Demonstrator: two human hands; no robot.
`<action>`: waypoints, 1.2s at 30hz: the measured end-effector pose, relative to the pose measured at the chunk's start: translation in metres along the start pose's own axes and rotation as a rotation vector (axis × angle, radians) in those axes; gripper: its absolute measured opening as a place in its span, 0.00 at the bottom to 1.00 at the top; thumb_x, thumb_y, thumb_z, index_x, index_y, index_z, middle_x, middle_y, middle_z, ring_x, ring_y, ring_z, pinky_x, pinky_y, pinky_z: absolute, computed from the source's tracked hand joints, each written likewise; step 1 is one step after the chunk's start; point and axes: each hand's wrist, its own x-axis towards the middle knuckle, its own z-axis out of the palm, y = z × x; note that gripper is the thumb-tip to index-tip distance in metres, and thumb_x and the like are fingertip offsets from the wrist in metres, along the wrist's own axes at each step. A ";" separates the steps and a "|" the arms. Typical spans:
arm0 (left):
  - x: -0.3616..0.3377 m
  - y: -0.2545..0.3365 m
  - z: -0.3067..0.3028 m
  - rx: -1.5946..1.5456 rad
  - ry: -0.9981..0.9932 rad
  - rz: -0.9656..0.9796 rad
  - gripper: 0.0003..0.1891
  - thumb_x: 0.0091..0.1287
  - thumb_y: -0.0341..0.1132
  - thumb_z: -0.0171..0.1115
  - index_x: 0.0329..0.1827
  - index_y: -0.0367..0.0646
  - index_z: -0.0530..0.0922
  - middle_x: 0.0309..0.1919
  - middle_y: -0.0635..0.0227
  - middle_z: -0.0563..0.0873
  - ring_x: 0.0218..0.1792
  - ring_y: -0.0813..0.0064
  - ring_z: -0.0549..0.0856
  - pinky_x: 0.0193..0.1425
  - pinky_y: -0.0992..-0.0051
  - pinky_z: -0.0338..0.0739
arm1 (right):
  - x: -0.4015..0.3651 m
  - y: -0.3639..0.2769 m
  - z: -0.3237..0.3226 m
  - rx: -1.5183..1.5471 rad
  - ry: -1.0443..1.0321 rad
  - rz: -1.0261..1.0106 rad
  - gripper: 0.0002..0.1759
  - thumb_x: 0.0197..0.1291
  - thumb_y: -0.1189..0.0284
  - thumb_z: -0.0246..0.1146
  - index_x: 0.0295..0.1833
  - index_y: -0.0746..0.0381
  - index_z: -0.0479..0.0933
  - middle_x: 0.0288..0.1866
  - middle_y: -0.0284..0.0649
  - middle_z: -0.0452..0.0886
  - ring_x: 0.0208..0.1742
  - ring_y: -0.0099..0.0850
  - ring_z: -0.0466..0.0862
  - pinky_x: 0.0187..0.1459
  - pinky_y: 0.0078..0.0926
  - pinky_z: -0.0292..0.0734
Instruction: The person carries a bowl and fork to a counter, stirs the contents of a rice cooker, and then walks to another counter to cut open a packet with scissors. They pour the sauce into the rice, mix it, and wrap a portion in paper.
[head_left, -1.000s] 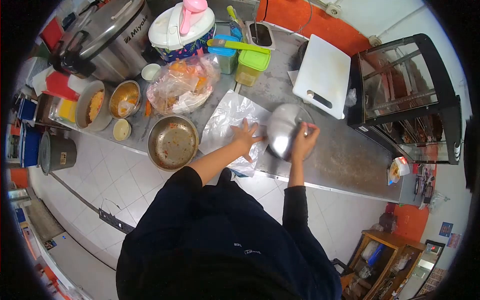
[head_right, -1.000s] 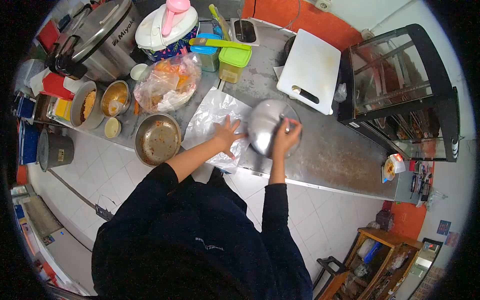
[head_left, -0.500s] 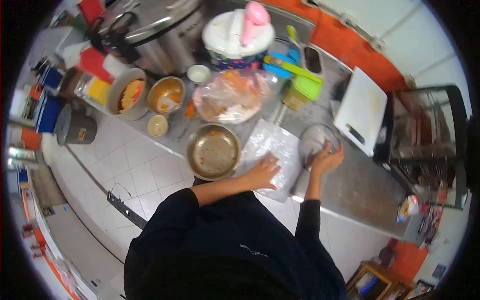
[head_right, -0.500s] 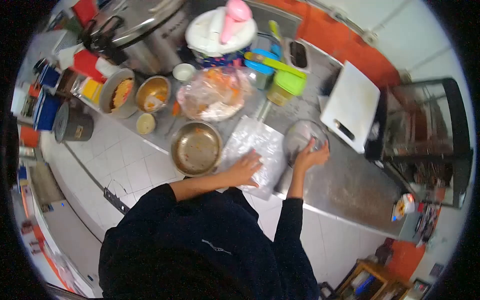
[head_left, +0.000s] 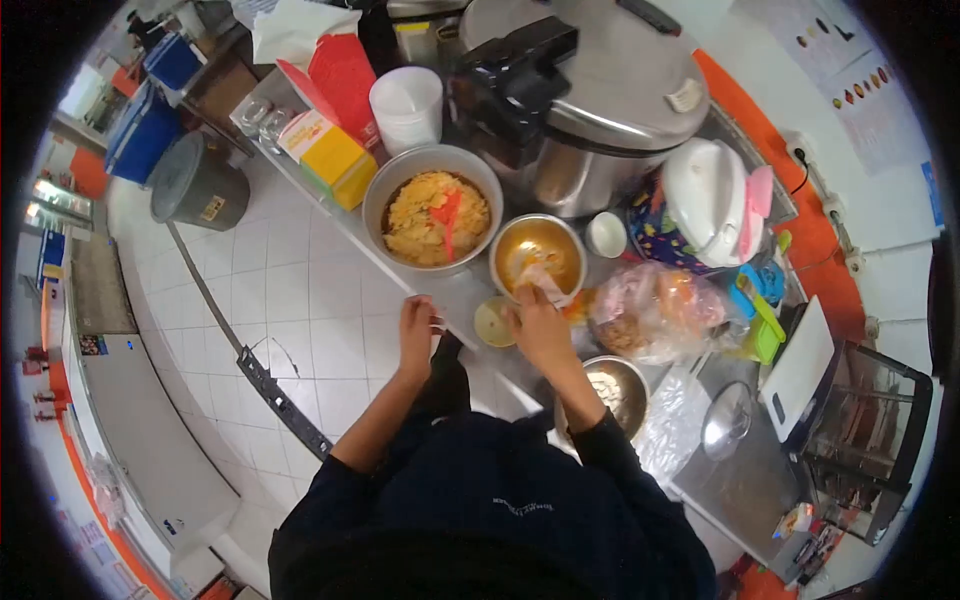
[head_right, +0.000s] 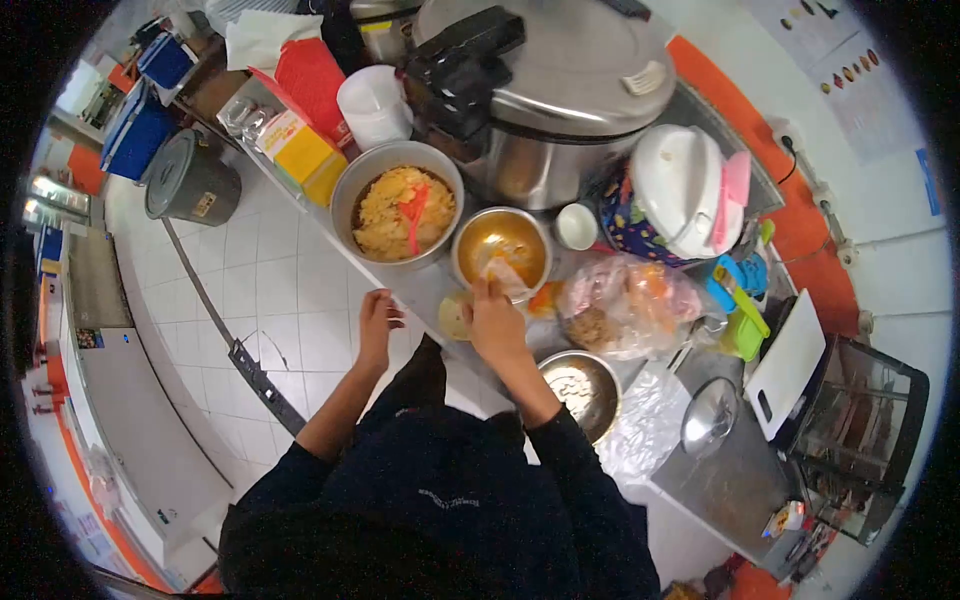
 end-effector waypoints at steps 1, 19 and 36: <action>0.014 -0.009 -0.023 0.028 0.006 -0.056 0.13 0.67 0.42 0.52 0.48 0.43 0.70 0.35 0.68 0.75 0.34 0.74 0.79 0.39 0.74 0.76 | -0.001 -0.001 0.028 -0.240 -0.136 0.052 0.24 0.55 0.61 0.64 0.46 0.69 0.68 0.44 0.50 0.76 0.43 0.48 0.80 0.37 0.39 0.79; 0.058 -0.012 -0.025 -0.026 -0.966 -0.590 0.22 0.70 0.53 0.46 0.57 0.46 0.66 0.51 0.63 0.72 0.60 0.70 0.70 0.56 0.64 0.74 | -0.039 -0.059 0.053 0.468 0.050 0.576 0.23 0.65 0.61 0.56 0.48 0.70 0.58 0.38 0.55 0.76 0.33 0.49 0.81 0.33 0.36 0.74; 0.188 0.089 -0.076 -0.375 -0.149 0.452 0.34 0.66 0.52 0.53 0.67 0.39 0.57 0.59 0.59 0.67 0.62 0.68 0.66 0.67 0.67 0.58 | 0.188 -0.093 0.057 -0.662 -0.238 0.132 0.12 0.57 0.69 0.53 0.38 0.59 0.82 0.41 0.44 0.82 0.41 0.41 0.84 0.40 0.38 0.79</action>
